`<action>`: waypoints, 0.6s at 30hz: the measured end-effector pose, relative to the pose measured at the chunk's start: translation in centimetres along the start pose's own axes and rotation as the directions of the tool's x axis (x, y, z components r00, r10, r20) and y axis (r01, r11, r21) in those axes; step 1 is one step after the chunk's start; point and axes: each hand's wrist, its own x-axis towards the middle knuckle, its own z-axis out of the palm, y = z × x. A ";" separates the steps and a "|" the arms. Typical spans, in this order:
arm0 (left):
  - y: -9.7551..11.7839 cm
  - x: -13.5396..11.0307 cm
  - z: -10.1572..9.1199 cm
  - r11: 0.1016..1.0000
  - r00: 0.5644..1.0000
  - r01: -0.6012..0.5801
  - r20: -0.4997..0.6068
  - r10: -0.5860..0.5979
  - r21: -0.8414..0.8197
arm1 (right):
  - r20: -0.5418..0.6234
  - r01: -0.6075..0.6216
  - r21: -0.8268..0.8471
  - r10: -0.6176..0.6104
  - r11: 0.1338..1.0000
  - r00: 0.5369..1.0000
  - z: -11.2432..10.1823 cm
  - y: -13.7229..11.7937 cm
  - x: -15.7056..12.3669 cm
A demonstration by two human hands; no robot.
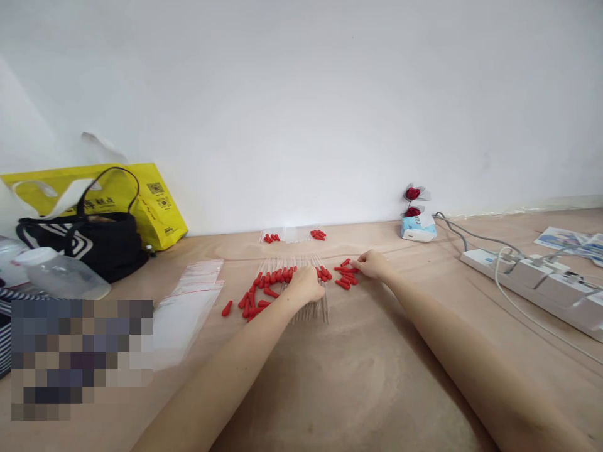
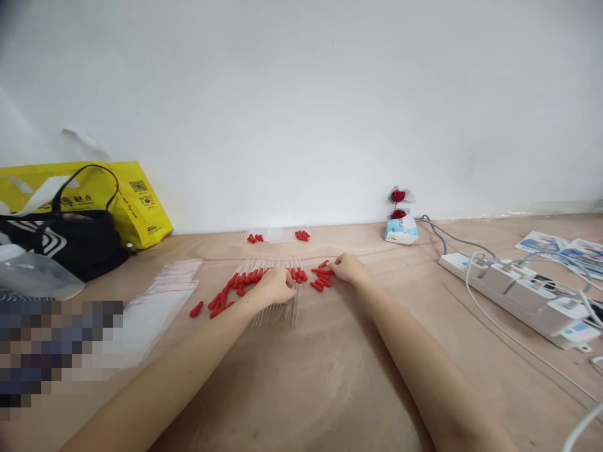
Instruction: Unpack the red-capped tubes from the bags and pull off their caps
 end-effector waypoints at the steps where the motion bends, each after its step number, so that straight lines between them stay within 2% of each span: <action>1: 0.0 0.1 0.1 1.000 1.000 0.002 -0.003 -0.002 0.002 | 0.001 -0.002 -0.001 0.002 1.000 1.000 0.0 -0.1 0.0; 8: -0.4 -0.1 0.0 0.999 0.997 -0.047 -0.062 0.045 -0.027 | -0.095 0.001 -0.049 -0.006 0.999 0.995 -0.5 -1.3 -0.9; 13: -3.3 -3.4 0.3 0.984 0.972 -0.160 -0.183 0.145 -0.072 | -0.096 0.146 -0.073 -0.153 0.987 0.984 0.2 -4.3 -2.6; 15: -5.2 -5.1 0.9 0.958 0.914 -0.280 -0.321 0.247 -0.061 | -0.102 0.215 -0.127 -0.228 0.968 0.968 0.9 -5.5 -3.2; 18: -7.6 -7.2 1.7 0.910 0.821 -0.415 -0.432 0.372 -0.005 | -0.114 0.267 -0.218 -0.296 0.939 0.948 1.8 -6.5 -3.7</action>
